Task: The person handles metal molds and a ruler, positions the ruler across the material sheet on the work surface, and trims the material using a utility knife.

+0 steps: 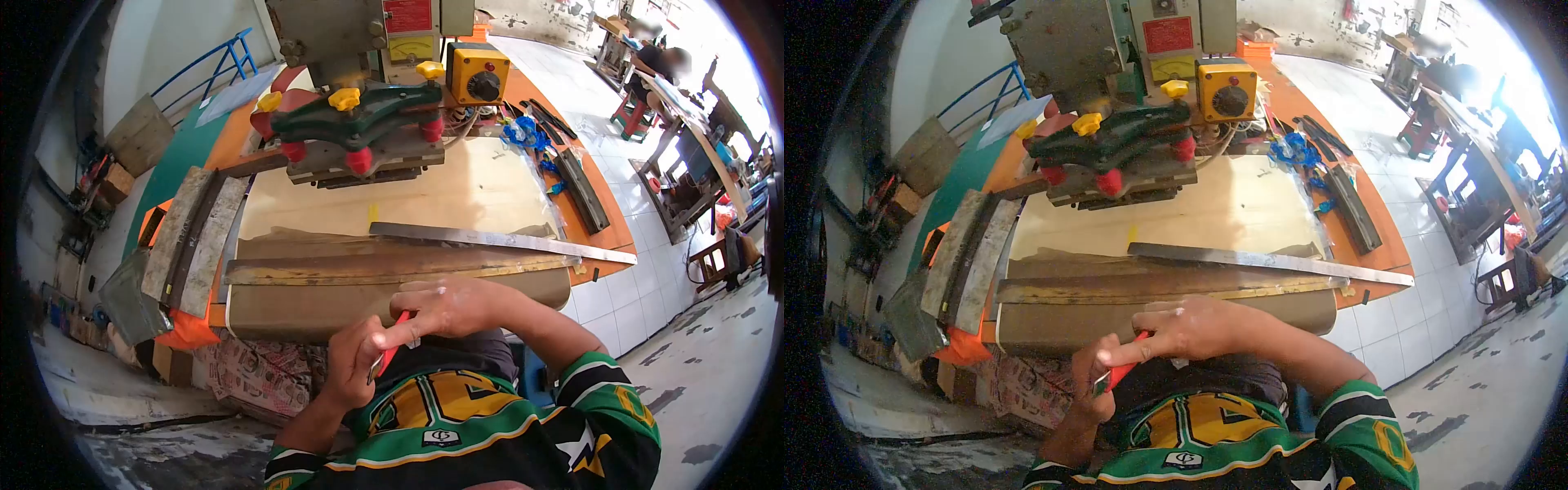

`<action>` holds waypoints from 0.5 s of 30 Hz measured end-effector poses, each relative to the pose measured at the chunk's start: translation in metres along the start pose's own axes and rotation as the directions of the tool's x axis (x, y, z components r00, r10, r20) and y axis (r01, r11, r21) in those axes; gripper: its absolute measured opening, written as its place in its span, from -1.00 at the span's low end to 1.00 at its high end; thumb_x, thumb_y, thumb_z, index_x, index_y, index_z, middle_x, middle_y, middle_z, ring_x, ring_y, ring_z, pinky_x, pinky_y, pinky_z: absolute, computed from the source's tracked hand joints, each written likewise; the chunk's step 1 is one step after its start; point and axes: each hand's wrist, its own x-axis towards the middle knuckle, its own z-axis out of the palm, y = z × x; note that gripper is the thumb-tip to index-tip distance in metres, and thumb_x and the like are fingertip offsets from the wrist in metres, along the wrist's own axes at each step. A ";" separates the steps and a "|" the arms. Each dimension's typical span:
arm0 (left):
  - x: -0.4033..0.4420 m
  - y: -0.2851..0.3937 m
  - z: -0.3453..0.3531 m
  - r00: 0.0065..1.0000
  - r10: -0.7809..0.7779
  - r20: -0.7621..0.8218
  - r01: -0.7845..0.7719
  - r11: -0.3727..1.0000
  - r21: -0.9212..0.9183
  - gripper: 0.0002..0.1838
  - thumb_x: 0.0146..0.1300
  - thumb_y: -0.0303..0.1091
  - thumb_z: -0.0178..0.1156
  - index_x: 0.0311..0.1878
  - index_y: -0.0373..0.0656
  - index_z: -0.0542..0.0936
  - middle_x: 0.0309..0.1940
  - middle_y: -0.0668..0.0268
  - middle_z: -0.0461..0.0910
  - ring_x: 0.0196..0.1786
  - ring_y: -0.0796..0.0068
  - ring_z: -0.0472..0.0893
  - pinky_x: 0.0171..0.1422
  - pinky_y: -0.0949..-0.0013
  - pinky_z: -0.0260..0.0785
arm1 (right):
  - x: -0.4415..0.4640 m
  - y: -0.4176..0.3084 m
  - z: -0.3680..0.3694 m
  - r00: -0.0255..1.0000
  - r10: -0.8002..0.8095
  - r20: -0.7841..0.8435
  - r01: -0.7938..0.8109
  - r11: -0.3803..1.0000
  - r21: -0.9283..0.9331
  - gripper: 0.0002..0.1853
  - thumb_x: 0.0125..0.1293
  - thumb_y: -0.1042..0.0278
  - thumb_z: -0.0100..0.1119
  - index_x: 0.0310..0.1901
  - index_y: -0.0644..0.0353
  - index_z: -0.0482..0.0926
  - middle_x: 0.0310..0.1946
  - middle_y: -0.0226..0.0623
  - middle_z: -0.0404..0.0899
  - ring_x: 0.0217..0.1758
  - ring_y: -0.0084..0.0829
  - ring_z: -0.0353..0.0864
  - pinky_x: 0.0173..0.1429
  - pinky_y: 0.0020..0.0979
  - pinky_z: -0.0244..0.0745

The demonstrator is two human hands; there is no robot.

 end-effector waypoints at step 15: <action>0.007 -0.028 0.022 0.977 0.202 -0.068 -0.201 0.979 0.030 -0.42 0.60 0.14 -0.11 -0.26 -0.24 0.51 -0.50 0.23 0.41 -0.47 0.36 0.42 -0.37 0.28 0.21 | 0.003 -0.027 0.018 0.781 0.616 -0.104 0.063 0.088 0.994 -0.71 0.64 0.00 0.02 -0.03 0.06 0.38 -0.41 -0.57 0.38 -0.58 -0.75 0.20 -0.58 -0.63 0.03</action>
